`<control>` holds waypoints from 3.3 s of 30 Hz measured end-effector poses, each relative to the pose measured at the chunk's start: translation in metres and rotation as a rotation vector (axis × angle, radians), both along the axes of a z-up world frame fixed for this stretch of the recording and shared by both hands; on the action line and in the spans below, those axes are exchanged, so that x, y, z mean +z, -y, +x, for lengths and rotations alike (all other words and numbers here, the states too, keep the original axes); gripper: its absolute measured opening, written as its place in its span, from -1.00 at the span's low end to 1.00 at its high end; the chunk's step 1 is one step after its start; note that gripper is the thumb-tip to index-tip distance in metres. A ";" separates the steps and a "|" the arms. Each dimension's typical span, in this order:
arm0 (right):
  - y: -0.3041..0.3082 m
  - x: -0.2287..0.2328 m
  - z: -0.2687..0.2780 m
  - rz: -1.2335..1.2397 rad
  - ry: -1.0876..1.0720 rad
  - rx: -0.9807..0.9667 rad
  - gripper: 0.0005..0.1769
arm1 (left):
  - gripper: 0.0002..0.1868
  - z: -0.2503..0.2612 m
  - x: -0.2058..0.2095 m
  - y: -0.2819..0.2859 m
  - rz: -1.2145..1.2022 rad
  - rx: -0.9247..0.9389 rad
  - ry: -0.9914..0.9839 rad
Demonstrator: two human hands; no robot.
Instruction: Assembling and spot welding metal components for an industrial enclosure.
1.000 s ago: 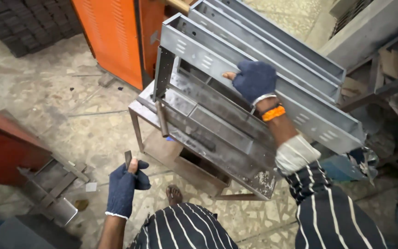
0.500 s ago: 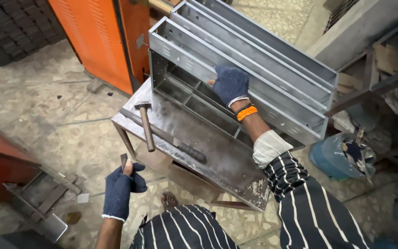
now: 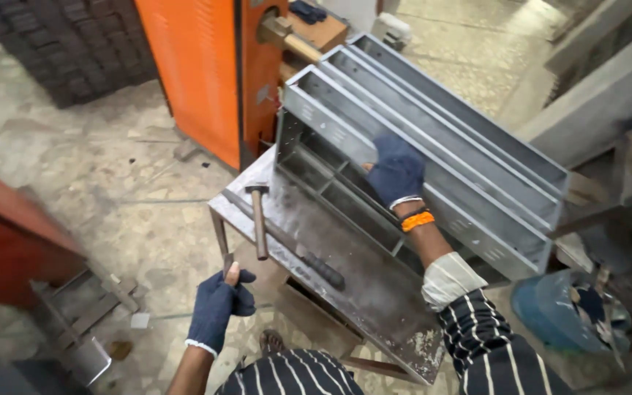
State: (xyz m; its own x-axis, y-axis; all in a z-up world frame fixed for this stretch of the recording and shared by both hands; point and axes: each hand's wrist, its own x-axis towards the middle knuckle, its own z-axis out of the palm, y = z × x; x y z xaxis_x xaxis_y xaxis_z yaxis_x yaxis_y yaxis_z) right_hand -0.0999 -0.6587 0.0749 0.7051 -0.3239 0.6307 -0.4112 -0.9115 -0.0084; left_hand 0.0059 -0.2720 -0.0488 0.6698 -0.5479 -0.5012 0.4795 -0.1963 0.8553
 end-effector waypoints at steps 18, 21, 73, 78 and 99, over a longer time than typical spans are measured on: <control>-0.193 -0.172 0.113 1.214 -0.513 -0.235 -0.10 | -0.42 -0.017 0.000 -0.078 -0.076 0.185 -0.024; -0.149 -0.299 0.134 1.035 -0.314 -0.108 -0.36 | -0.39 -0.023 0.003 -0.097 0.012 0.245 -0.024; -0.217 -0.230 0.085 0.344 -0.153 0.218 -0.58 | -0.47 -0.037 0.003 -0.147 0.045 0.395 -0.053; -0.301 -0.228 0.098 0.416 -0.131 0.497 -0.67 | -0.63 -0.031 -0.020 -0.188 0.051 0.505 0.012; -0.573 -0.180 0.067 1.189 -1.029 1.204 -0.60 | -0.43 -0.091 -0.107 -0.637 1.776 0.539 0.441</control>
